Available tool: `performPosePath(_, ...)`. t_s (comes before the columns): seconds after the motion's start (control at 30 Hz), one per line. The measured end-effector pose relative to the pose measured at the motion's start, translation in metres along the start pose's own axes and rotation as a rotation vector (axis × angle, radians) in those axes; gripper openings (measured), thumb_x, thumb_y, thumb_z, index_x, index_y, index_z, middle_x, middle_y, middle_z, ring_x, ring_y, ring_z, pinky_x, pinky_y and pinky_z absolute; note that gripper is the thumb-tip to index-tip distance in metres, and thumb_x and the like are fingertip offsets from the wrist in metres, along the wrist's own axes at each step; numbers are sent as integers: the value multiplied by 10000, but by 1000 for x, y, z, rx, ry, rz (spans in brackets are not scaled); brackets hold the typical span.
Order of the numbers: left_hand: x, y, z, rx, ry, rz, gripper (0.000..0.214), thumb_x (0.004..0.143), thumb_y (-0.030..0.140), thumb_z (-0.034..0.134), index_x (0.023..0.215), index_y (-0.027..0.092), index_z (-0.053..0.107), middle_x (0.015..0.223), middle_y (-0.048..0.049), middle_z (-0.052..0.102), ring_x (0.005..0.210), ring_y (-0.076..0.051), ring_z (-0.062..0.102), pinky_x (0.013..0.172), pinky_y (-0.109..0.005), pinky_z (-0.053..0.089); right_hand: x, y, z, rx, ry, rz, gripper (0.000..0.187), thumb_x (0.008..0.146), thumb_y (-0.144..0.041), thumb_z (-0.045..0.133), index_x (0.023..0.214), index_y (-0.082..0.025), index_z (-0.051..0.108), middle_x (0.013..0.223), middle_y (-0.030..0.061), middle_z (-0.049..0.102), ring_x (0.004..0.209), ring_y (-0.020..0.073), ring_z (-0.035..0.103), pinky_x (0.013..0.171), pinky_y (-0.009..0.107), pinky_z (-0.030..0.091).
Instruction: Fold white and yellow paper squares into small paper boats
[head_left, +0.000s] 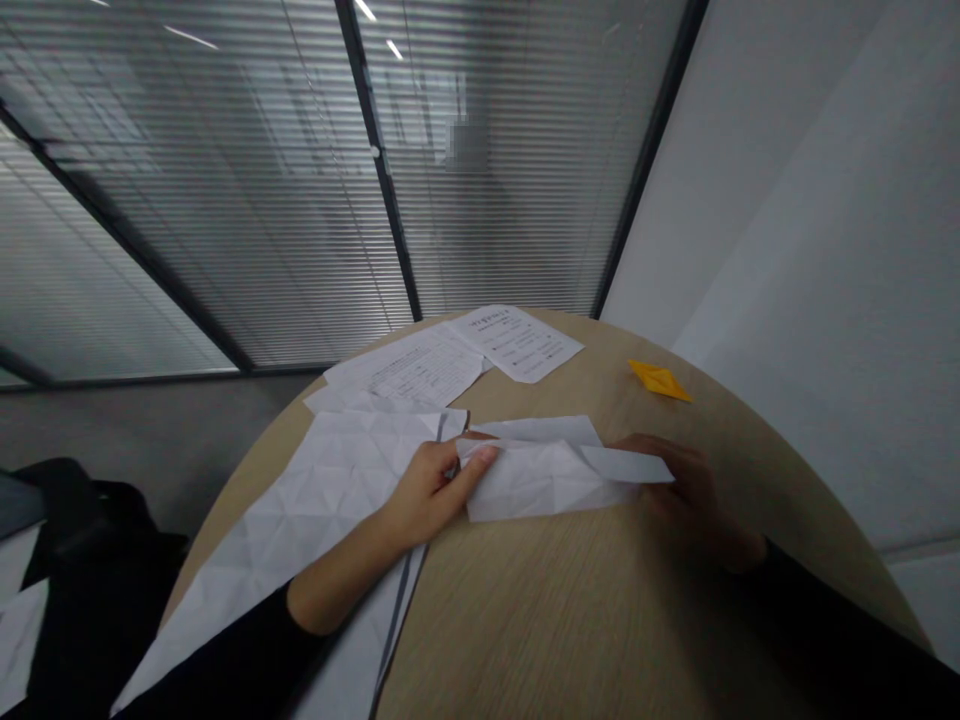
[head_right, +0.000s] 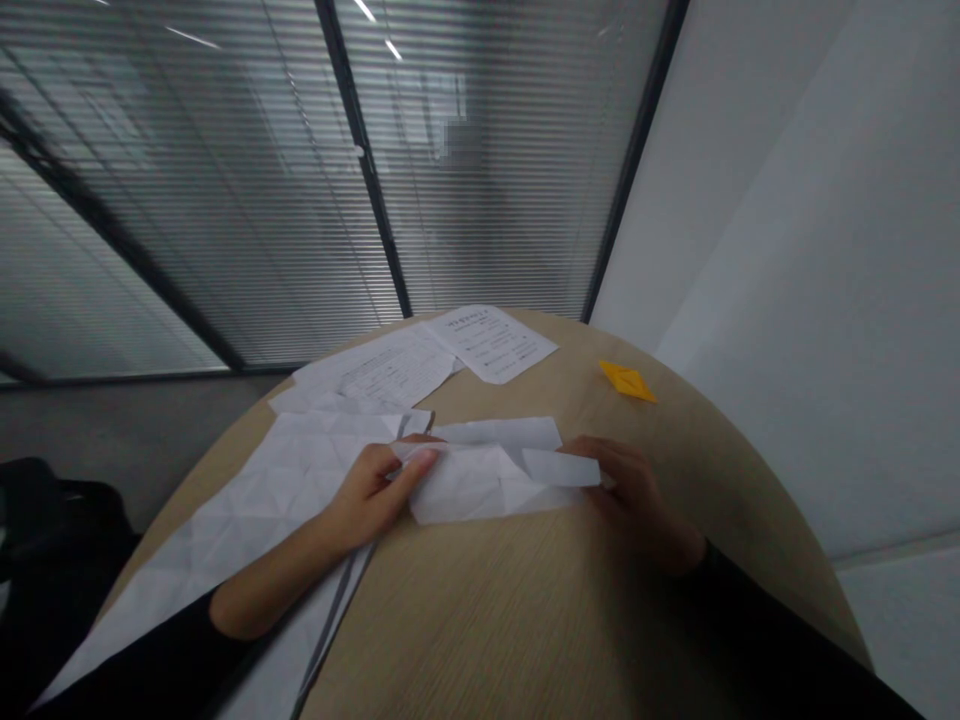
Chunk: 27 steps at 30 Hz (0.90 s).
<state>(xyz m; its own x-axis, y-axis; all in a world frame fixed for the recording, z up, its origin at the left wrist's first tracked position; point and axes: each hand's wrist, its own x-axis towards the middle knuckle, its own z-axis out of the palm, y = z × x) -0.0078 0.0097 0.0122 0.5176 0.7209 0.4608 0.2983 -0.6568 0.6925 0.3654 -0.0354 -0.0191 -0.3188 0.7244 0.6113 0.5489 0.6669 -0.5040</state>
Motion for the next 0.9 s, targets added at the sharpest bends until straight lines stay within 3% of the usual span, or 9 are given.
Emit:
performPosePath(0.1, 0, -9, 4, 123, 51, -87, 385, 1196, 459, 573, 1021, 194, 790, 852, -25, 817, 744, -183, 775, 685, -297, 644, 3, 11, 13, 38, 22, 67, 332, 1184, -457, 543, 1169, -253, 804, 1070, 102, 871, 935, 298, 859, 833, 411, 723)
performPosePath(0.17, 1, -16, 6, 244, 117, -79, 276, 1148, 427, 661, 1287, 208, 755, 1100, -70, 859, 979, -248, 831, 882, -404, 694, 5, 18, 24, -11, 102, 180, 274, 1169, -452, 583, 1221, -268, 779, 1170, 106, 860, 1071, 313, 842, 945, 461, 710)
performPosePath(0.27, 2, -21, 7, 413, 188, -6, 594, 1083, 360, 743, 1616, 204, 532, 1493, -174, 750, 1353, -356, 751, 1143, -589, 631, 8, 27, 36, -71, 246, 298, 403, 1112, -472, 692, 1460, -269, 664, 1451, 163, 765, 1313, 364, 760, 1140, 610, 632)
performPosePath(0.33, 4, -20, 6, 508, 229, 59, 698, 1063, 341, 771, 1672, 204, 458, 1636, -210, 645, 1490, -397, 660, 1208, -637, 584, 9, 26, 36, -149, 328, 275, 554, 1065, -467, 760, 1550, -259, 595, 1536, 192, 704, 1401, 403, 699, 1208, 701, 565)
performPosePath(0.43, 4, -15, 6, 586, 233, 168, 512, 1083, 307, 759, 1555, 234, 574, 1579, -177, 689, 1436, -374, 692, 1168, -593, 607, 10, 15, 30, -275, 397, 90, 485, 1032, -359, 794, 1484, -269, 643, 1443, 168, 743, 1368, 411, 708, 1202, 717, 558)
performPosePath(0.5, 4, -12, 6, 586, 119, 239, 360, 1117, 308, 718, 1464, 242, 645, 1460, -145, 762, 1314, -334, 755, 1109, -545, 635, 10, 4, 28, -281, 301, -76, 381, 1040, -255, 758, 1412, -297, 689, 1363, 129, 784, 1293, 369, 755, 1168, 652, 598)
performPosePath(0.57, 3, -13, 8, 556, -66, 272, 389, 1140, 366, 695, 1502, 235, 646, 1492, -144, 762, 1332, -330, 755, 1134, -548, 630, 10, -7, 30, -242, 57, -185, 397, 1057, -217, 713, 1442, -315, 695, 1425, 114, 789, 1333, 345, 756, 1189, 610, 599)
performPosePath(0.7, 0, -20, 10, 523, -361, 204, 533, 1197, 465, 592, 1677, 237, 552, 1763, -151, 576, 1623, -360, 574, 1337, -638, 483, 10, -11, 43, -227, -387, -114, 711, 1090, -394, 717, 1749, -249, 495, 1799, 157, 539, 1665, 374, 515, 1346, 611, 480)
performPosePath(0.9, -5, -27, 7, 534, -517, 143, 584, 1257, 497, 426, 1785, 247, 427, 1899, -120, 348, 1779, -315, 326, 1453, -611, 300, 3, 10, 48, -322, -501, 3, 870, 1114, -557, 697, 1839, -223, 353, 1904, 166, 345, 1763, 396, 344, 1408, 647, 383)
